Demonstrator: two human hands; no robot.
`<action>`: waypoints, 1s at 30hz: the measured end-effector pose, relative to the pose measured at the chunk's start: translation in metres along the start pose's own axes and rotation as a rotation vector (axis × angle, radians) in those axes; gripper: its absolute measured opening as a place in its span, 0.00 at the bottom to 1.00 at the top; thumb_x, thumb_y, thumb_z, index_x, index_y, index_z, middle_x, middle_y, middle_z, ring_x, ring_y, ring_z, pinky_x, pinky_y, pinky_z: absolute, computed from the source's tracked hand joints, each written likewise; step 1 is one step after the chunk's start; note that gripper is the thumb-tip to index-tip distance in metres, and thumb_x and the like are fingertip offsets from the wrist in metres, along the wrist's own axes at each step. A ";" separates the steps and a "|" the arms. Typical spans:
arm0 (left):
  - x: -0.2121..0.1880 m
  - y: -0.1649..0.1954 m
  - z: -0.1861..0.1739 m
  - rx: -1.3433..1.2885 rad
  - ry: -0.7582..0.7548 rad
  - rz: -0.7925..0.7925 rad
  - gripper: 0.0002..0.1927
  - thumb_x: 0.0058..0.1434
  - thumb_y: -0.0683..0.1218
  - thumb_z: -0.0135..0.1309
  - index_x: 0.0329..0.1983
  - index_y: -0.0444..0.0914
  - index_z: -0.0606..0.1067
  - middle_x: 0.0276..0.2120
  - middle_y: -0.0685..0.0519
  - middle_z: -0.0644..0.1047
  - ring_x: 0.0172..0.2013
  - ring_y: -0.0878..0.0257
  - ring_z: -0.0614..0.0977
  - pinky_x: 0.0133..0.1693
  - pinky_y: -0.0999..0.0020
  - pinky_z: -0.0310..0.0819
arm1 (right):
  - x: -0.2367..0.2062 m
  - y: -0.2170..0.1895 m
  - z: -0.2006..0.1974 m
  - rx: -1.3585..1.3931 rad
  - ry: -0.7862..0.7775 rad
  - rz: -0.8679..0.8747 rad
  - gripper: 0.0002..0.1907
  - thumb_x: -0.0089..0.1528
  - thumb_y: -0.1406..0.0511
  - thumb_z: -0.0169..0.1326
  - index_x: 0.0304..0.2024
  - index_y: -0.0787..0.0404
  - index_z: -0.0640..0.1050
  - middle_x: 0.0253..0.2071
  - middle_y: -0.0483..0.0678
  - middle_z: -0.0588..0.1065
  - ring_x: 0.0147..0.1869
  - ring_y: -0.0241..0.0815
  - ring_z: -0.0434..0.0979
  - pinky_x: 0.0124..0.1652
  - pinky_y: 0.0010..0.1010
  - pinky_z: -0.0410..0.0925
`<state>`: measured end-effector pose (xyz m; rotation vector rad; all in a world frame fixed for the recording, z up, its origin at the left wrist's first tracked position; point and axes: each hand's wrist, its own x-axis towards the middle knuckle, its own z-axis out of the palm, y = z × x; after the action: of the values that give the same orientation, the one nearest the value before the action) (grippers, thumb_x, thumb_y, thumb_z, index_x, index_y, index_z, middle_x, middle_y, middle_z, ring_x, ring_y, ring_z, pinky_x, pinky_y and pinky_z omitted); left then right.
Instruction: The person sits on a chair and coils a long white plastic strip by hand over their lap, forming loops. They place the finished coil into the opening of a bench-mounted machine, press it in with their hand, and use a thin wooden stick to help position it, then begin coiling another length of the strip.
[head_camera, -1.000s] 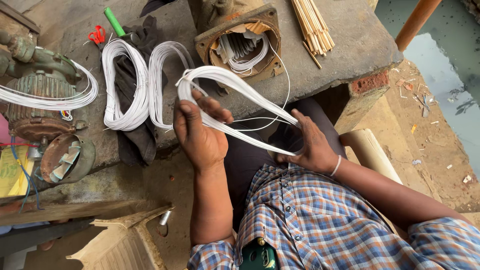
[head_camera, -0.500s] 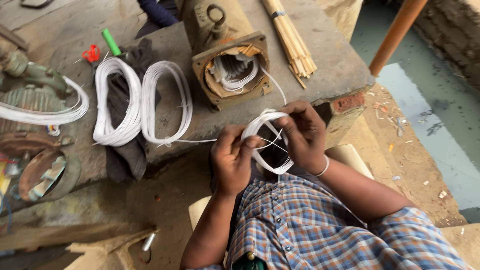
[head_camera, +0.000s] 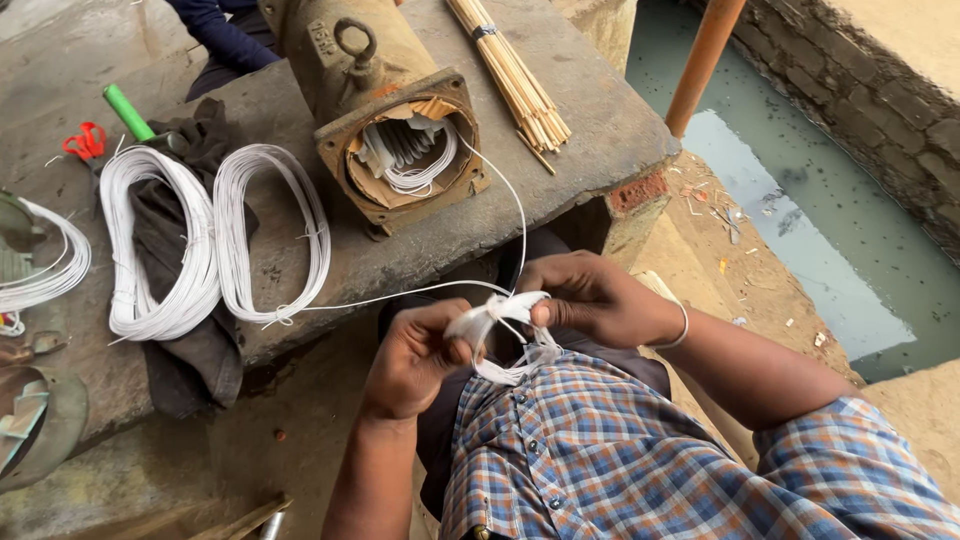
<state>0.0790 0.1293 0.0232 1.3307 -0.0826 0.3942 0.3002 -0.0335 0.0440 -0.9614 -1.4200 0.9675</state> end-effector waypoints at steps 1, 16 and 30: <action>0.001 0.003 0.002 -0.026 -0.079 -0.040 0.21 0.71 0.55 0.62 0.41 0.30 0.79 0.33 0.54 0.77 0.38 0.68 0.76 0.42 0.72 0.69 | 0.002 -0.001 -0.001 0.024 -0.012 0.029 0.15 0.70 0.60 0.54 0.44 0.68 0.78 0.38 0.43 0.77 0.44 0.32 0.74 0.45 0.29 0.69; 0.018 0.009 0.033 0.317 0.246 0.139 0.21 0.73 0.54 0.50 0.44 0.29 0.77 0.28 0.52 0.80 0.28 0.66 0.82 0.34 0.71 0.80 | 0.005 0.009 0.010 -0.503 0.347 -0.117 0.12 0.69 0.61 0.54 0.40 0.65 0.79 0.32 0.51 0.79 0.36 0.47 0.82 0.36 0.32 0.72; 0.001 -0.011 -0.002 0.129 0.286 0.117 0.08 0.70 0.40 0.59 0.49 0.33 0.76 0.40 0.55 0.76 0.41 0.70 0.77 0.46 0.75 0.72 | -0.014 0.029 0.001 0.182 0.363 0.006 0.11 0.65 0.64 0.58 0.46 0.63 0.73 0.42 0.48 0.79 0.46 0.39 0.82 0.47 0.33 0.77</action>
<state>0.0831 0.1296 0.0125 1.3875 0.1054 0.6951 0.3007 -0.0368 0.0122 -0.9498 -1.0090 0.8593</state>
